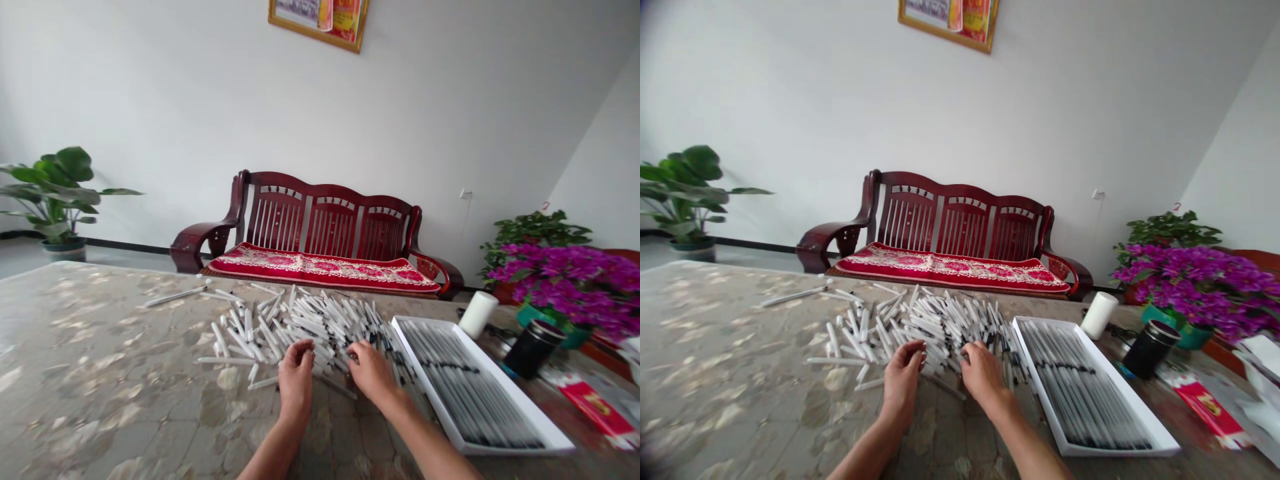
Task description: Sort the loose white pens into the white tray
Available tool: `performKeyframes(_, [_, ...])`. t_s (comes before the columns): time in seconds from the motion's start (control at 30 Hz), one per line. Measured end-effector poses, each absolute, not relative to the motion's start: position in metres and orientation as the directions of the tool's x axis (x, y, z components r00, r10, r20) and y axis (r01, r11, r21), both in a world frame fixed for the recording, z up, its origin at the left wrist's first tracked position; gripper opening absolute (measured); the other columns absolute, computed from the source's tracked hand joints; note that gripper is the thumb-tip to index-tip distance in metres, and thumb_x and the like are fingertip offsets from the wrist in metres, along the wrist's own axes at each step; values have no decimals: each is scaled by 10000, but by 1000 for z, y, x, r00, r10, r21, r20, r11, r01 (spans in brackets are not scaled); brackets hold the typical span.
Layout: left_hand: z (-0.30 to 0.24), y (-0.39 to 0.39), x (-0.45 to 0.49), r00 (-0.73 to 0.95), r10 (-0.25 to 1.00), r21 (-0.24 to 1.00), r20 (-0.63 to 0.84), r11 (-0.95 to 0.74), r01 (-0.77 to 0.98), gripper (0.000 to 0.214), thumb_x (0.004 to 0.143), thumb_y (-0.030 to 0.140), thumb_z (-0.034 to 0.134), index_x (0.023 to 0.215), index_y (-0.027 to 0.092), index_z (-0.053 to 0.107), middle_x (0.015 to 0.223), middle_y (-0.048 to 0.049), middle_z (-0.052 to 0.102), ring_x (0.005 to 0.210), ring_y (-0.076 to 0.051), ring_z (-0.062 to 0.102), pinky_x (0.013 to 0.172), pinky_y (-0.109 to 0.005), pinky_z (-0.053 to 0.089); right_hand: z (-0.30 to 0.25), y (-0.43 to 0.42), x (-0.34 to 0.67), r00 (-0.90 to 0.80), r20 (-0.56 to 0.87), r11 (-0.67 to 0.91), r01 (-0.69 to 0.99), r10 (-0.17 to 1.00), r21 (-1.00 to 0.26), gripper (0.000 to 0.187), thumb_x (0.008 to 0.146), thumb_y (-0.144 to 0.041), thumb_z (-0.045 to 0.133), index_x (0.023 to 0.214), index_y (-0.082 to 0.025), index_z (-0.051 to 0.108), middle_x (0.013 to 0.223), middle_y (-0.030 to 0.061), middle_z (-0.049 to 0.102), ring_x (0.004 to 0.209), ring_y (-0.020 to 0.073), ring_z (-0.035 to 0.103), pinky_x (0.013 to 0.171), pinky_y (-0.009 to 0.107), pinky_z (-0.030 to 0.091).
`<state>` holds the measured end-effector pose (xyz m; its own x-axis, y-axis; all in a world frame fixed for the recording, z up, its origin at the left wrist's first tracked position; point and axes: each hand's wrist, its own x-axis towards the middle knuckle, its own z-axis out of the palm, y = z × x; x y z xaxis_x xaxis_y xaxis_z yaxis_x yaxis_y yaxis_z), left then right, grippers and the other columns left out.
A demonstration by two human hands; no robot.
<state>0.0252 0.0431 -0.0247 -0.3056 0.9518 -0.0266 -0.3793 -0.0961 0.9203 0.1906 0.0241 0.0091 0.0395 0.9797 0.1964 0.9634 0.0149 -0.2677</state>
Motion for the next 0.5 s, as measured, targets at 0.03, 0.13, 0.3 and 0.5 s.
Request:
performKeyframes(0.03, [-25, 43, 25, -308, 951, 922, -29, -94, -376, 276, 577, 358, 699, 781, 172, 688, 769, -60, 711, 704, -198, 625, 674, -320, 492, 10, 23, 189, 32, 203, 24, 963, 979, -268, 173, 856, -208, 573, 957, -241, 709, 1020, 16, 702, 941, 162, 666, 746, 217, 417])
performKeyframes(0.13, [-25, 43, 26, -310, 950, 926, -19, -100, -363, 257, 582, 346, 695, 770, 171, 689, 772, -64, 713, 713, -203, 626, 669, -319, 493, 12, 19, 184, 5, 185, 41, 968, 983, -248, 138, 865, -231, 578, 917, -239, 705, 1001, 15, 700, 921, 161, 670, 735, 220, 416])
performKeyframes(0.3, [-25, 41, 27, -296, 955, 927, -20, -93, -363, 258, 593, 342, 683, 790, 175, 691, 758, -50, 701, 693, -191, 620, 647, -303, 485, 13, 14, 180, -8, 97, 21, 991, 995, -132, 136, 838, -194, 593, 942, -214, 678, 1014, 52, 709, 983, 204, 667, 745, 246, 421])
performKeyframes(0.5, [-27, 40, 29, -246, 969, 929, -32, -62, -365, 242, 600, 308, 672, 802, 177, 697, 783, -60, 719, 686, -194, 642, 606, -292, 481, 17, 9, 188, 53, 110, -43, 994, 993, -96, 140, 884, -163, 527, 910, -205, 658, 1010, 65, 724, 956, 199, 675, 724, 246, 411])
